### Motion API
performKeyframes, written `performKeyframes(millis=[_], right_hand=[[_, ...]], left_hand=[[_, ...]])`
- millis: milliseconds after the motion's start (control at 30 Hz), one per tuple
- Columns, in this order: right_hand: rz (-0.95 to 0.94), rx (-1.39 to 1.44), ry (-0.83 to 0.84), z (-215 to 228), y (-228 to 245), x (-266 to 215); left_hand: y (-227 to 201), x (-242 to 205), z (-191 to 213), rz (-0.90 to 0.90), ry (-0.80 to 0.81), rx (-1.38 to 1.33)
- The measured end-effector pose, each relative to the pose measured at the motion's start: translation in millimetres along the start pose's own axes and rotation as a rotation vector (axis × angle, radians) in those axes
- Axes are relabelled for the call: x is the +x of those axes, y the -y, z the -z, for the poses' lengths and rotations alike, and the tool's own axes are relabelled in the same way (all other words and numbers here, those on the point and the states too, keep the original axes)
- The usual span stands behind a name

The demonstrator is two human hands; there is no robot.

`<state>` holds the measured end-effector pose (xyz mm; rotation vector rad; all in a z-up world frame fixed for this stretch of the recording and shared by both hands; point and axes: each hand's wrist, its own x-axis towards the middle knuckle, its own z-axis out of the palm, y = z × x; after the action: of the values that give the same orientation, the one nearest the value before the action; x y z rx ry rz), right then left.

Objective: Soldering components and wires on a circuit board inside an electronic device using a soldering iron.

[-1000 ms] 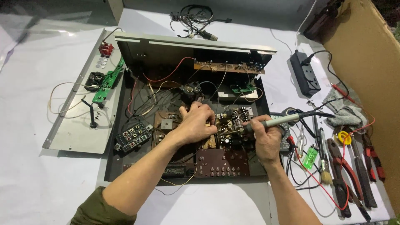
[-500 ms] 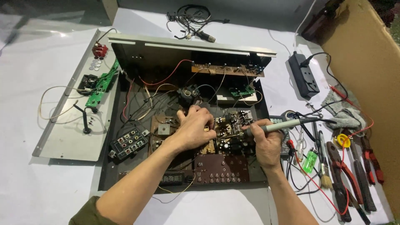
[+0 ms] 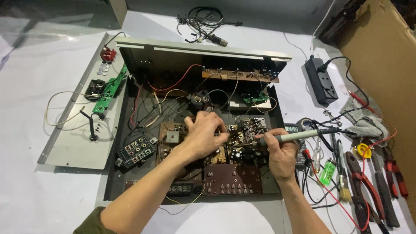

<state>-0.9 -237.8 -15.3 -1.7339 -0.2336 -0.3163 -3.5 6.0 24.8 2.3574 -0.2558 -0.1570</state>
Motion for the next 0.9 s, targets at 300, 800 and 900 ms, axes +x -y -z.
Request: performKeyframes(millis=[300, 800, 900], right_hand=[[-0.018, -0.014, -0.032, -6, 17, -2], [-0.040, 0.026, -0.041, -11, 23, -3], [-0.028, 0.008, -0.045, -11, 19, -3]], left_hand=[[-13, -16, 46, -0.036, -0.030, 0.032], [-6, -51, 56, -0.071, 0.072, 0.320], [-5, -66, 60, -0.113, 0.094, 0.326]])
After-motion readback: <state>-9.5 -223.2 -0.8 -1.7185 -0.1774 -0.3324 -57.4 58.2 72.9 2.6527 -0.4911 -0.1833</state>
